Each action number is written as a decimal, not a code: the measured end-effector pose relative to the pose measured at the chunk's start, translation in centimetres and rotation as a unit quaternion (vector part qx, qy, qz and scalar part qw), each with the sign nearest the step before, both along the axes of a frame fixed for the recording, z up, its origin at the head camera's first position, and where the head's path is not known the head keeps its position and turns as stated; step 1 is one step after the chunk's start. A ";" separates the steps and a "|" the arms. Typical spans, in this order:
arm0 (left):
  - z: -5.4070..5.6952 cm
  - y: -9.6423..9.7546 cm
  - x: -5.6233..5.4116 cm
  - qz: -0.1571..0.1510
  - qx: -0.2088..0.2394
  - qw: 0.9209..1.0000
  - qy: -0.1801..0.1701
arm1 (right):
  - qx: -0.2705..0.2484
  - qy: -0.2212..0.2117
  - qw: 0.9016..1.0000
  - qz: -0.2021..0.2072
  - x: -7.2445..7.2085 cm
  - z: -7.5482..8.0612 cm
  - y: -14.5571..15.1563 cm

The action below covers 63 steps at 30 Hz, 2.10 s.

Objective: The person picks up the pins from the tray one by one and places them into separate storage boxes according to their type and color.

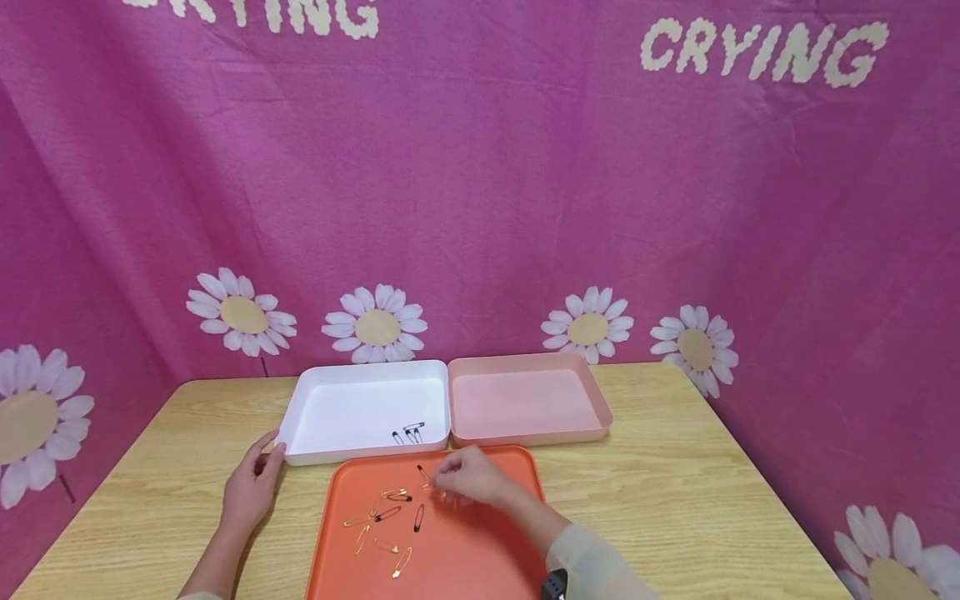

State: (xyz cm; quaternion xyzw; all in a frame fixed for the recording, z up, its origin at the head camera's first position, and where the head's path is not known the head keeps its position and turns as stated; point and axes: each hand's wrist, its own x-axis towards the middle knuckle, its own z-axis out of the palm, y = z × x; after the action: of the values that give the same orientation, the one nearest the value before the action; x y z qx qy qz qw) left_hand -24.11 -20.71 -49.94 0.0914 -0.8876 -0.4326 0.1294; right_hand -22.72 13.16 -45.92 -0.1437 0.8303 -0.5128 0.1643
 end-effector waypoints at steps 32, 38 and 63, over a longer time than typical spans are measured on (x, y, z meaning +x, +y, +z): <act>0.1 0.0 0.0 -0.001 0.000 1.000 0.004 | -0.043 -0.002 0.997 -0.066 -2.8 2.1 0.5; 0.0 0.0 0.0 -0.001 0.001 1.000 -0.003 | -0.056 0.002 0.996 -0.067 -3.3 2.2 0.5; 0.0 0.1 0.0 0.005 0.004 1.000 0.003 | -0.061 -0.020 0.993 -0.103 -5.0 3.0 -0.7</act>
State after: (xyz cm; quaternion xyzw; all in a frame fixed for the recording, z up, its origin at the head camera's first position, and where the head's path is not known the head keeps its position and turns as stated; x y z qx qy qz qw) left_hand -24.10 -20.66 -49.92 0.0949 -0.8850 -0.4357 0.1336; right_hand -27.73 12.49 -42.96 -0.0572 0.8042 -0.5798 0.1178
